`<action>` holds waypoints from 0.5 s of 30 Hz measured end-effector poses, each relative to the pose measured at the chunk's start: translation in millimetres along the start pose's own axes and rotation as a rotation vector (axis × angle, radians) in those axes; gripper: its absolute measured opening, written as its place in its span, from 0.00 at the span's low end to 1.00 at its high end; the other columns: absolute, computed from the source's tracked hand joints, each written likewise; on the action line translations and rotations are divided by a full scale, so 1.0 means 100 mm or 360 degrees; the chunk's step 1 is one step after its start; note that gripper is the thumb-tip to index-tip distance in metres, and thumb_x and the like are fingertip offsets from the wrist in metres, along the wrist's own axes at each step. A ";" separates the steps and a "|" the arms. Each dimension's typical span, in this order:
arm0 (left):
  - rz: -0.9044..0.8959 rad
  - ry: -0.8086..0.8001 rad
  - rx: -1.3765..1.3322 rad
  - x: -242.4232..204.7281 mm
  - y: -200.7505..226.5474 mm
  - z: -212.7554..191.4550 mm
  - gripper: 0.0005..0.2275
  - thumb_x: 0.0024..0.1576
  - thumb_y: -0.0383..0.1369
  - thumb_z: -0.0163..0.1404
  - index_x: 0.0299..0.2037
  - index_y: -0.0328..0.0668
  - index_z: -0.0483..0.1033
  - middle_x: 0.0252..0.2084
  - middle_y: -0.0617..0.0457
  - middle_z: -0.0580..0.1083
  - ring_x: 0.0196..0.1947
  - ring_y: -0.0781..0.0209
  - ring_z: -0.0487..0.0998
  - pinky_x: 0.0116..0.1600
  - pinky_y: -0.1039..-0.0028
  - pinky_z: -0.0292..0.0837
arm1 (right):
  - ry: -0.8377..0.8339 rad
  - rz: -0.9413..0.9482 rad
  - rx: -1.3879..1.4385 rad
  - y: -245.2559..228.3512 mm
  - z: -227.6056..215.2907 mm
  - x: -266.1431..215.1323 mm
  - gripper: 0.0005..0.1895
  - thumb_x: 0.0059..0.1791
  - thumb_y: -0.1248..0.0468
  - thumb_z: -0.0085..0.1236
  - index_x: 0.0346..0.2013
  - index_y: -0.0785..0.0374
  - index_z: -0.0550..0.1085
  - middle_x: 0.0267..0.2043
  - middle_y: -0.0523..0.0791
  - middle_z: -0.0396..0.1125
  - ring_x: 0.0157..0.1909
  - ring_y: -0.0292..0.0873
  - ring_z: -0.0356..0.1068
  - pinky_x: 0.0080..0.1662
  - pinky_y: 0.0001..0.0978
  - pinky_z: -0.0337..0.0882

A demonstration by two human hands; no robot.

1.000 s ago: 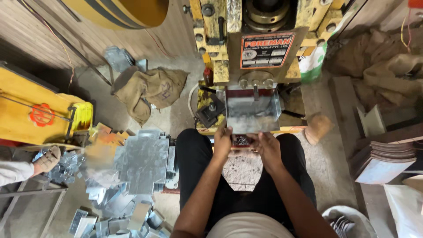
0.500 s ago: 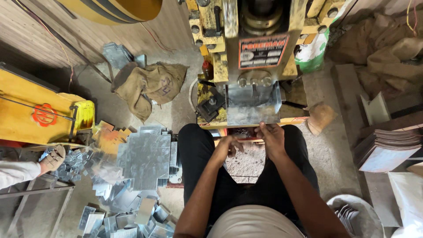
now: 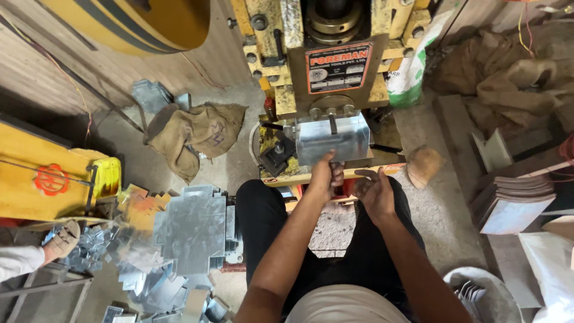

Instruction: The person operates a hydraulic press to shape rectangular metal sheets. They pick up a sheet, place it into the press die, activate the machine to stamp the metal, and then remove the shaped piece. The process is repeated continuously with a stack of metal sheets.

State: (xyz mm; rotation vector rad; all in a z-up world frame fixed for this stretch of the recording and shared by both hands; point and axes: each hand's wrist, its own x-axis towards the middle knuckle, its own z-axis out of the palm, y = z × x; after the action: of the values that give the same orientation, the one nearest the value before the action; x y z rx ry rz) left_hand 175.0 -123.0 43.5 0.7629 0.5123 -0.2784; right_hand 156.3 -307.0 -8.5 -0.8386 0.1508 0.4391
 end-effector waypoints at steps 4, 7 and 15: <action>-0.0083 -0.0210 0.0234 -0.24 -0.10 -0.12 0.16 0.65 0.42 0.39 0.35 0.39 0.72 0.19 0.60 0.62 0.14 0.71 0.56 0.18 0.79 0.49 | 0.0058 0.0049 0.0135 -0.15 0.03 0.05 0.34 0.58 0.37 0.35 0.53 0.65 0.72 0.34 0.48 0.71 0.38 0.47 0.67 0.45 0.42 0.65; -0.0038 -0.0427 0.0378 -0.44 -0.32 -0.54 0.20 0.71 0.39 0.45 0.31 0.30 0.60 0.18 0.47 0.61 0.30 0.52 0.83 0.22 0.71 0.59 | 0.0149 0.0114 0.0103 -0.38 0.15 0.00 0.30 0.56 0.41 0.39 0.54 0.63 0.70 0.38 0.48 0.70 0.39 0.47 0.69 0.44 0.42 0.68; 0.0241 -0.0252 0.0097 -0.54 0.13 -1.02 0.36 0.62 0.60 0.35 0.66 0.32 0.66 0.55 0.37 0.73 0.52 0.44 0.75 0.51 0.58 0.74 | 0.0104 0.0131 -0.0085 -0.46 0.52 -0.01 0.25 0.52 0.49 0.49 0.59 0.58 0.62 0.50 0.49 0.68 0.43 0.46 0.74 0.40 0.43 0.76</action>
State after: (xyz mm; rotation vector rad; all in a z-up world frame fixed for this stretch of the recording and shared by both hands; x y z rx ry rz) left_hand 100.3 -38.3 17.7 0.8275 0.2960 -0.2119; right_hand 173.2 -295.4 58.4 -0.9017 0.2357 0.4950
